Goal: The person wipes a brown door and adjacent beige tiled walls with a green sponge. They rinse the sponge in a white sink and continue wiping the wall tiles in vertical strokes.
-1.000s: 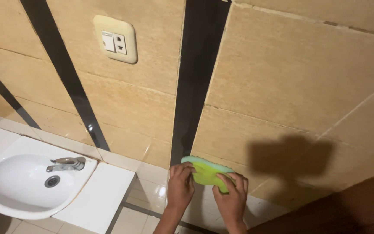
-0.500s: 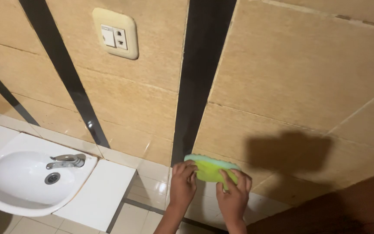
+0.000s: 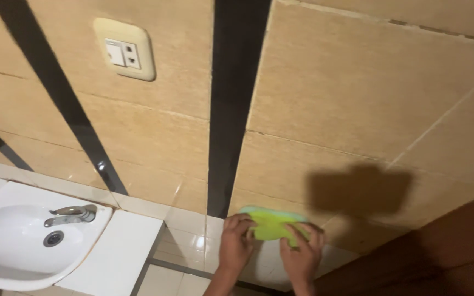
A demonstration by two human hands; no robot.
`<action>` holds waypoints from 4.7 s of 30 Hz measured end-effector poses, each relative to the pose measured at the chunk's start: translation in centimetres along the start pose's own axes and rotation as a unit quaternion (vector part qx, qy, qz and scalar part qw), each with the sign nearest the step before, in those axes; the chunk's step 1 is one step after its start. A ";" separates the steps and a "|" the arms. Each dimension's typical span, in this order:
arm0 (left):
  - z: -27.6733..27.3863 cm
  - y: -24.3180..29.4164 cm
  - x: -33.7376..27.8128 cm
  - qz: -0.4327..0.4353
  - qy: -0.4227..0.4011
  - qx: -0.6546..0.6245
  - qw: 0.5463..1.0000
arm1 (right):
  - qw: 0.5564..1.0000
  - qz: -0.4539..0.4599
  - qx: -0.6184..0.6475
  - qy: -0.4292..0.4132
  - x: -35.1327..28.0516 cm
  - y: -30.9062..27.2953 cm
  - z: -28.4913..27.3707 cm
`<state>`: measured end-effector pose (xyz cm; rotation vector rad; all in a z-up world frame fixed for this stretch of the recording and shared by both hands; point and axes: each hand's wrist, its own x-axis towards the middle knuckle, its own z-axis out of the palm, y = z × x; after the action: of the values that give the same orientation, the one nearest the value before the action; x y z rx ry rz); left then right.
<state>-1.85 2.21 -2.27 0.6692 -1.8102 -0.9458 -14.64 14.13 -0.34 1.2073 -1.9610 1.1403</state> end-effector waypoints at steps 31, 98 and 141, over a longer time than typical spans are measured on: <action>10.5 9.2 0.1 0.129 -0.061 -0.042 0.989 | 0.990 0.050 -0.085 0.103 0.2 11.6 -6.9; -22.8 -0.6 -13.7 -0.212 0.101 0.187 0.954 | 0.960 0.052 0.106 -0.255 -13.6 -18.4 6.2; -51.7 -27.6 -2.7 -0.331 0.102 0.355 0.869 | 0.866 -0.010 0.222 -0.448 -18.3 -43.1 40.6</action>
<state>47.66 -27.03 -13.87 1.8681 -1.7333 -0.5478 30.90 -23.77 -18.40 2.3181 -2.3544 1.1623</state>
